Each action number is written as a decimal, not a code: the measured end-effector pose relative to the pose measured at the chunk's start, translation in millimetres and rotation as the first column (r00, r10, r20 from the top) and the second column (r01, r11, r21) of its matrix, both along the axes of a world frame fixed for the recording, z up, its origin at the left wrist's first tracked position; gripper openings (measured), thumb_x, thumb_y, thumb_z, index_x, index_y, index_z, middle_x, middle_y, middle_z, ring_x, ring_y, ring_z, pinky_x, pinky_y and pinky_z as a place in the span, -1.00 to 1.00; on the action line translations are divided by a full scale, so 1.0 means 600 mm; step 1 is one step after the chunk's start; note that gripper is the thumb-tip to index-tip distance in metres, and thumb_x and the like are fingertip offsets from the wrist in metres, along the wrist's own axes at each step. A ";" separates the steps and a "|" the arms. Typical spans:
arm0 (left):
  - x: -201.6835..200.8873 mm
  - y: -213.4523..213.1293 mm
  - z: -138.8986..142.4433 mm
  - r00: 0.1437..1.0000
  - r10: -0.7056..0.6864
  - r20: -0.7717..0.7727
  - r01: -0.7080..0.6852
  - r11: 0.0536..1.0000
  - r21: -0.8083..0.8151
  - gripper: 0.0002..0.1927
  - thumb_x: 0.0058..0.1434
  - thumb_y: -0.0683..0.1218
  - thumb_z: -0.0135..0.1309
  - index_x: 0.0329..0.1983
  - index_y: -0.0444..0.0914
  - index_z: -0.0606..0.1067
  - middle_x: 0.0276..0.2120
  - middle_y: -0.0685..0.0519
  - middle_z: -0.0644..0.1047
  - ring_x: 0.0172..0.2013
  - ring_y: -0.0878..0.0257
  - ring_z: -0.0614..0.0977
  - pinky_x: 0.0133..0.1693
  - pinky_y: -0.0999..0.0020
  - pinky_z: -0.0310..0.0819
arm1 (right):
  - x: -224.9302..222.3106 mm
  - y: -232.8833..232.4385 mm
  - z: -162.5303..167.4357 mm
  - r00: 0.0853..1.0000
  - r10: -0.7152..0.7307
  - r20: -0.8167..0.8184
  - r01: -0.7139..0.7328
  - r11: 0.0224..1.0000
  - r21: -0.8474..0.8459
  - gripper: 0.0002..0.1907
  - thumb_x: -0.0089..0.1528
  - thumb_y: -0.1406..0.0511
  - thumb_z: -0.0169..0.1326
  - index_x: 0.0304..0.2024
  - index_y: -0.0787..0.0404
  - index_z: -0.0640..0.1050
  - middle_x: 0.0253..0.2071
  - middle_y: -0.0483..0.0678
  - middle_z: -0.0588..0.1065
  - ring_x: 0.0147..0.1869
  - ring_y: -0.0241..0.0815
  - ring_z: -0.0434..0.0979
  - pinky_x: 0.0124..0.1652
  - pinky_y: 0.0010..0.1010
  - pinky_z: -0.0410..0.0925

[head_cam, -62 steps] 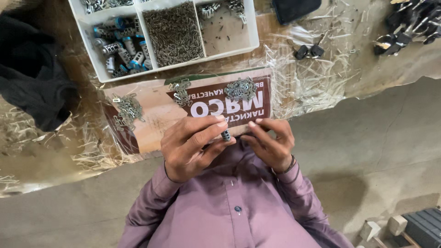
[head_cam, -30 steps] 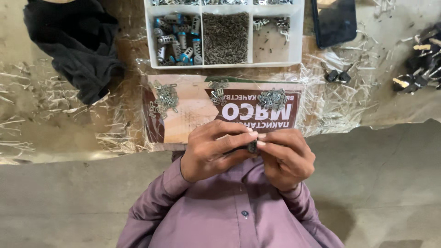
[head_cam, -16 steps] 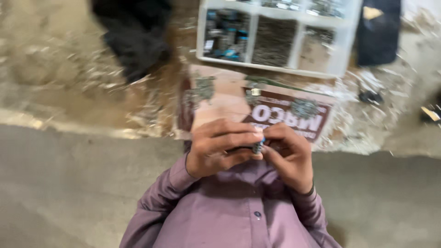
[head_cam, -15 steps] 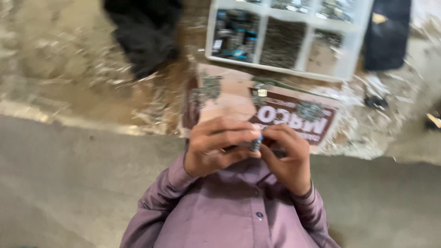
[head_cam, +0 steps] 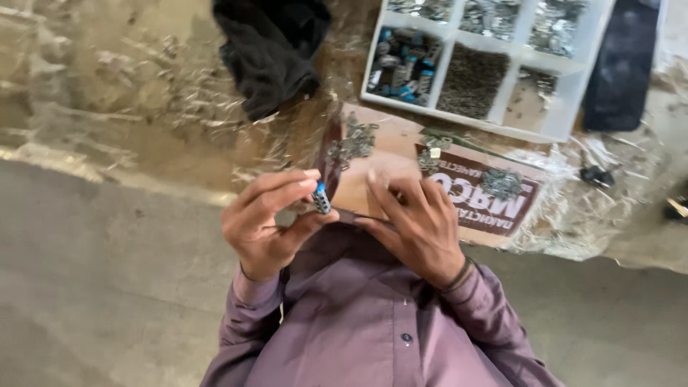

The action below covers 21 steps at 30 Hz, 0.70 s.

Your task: The person sits at a workbench assembling small hardware. They pick plastic wall plugs and metal screws, thread each screw into a plug by hand, and place the finished assemblies into a compartment organizer box, repeating the cycle continuously.

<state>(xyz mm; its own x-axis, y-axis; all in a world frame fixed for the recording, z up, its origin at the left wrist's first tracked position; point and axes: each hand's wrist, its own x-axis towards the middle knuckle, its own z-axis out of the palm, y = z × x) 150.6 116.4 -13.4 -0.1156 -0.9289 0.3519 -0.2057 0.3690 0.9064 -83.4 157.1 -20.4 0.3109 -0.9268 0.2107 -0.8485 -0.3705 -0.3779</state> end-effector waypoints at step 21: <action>-0.188 -0.025 0.003 0.836 -0.549 -0.014 0.546 0.833 -0.091 -0.56 0.04 -0.15 0.48 -0.02 -0.21 0.59 -0.09 0.02 0.63 -0.15 0.14 0.70 -0.12 0.29 0.62 | -0.099 0.118 0.021 0.202 -0.324 0.924 0.292 0.921 0.259 -0.85 0.29 0.57 0.06 -0.10 0.35 0.51 -0.12 0.06 0.60 -0.09 -0.20 0.61 -0.05 -0.46 0.49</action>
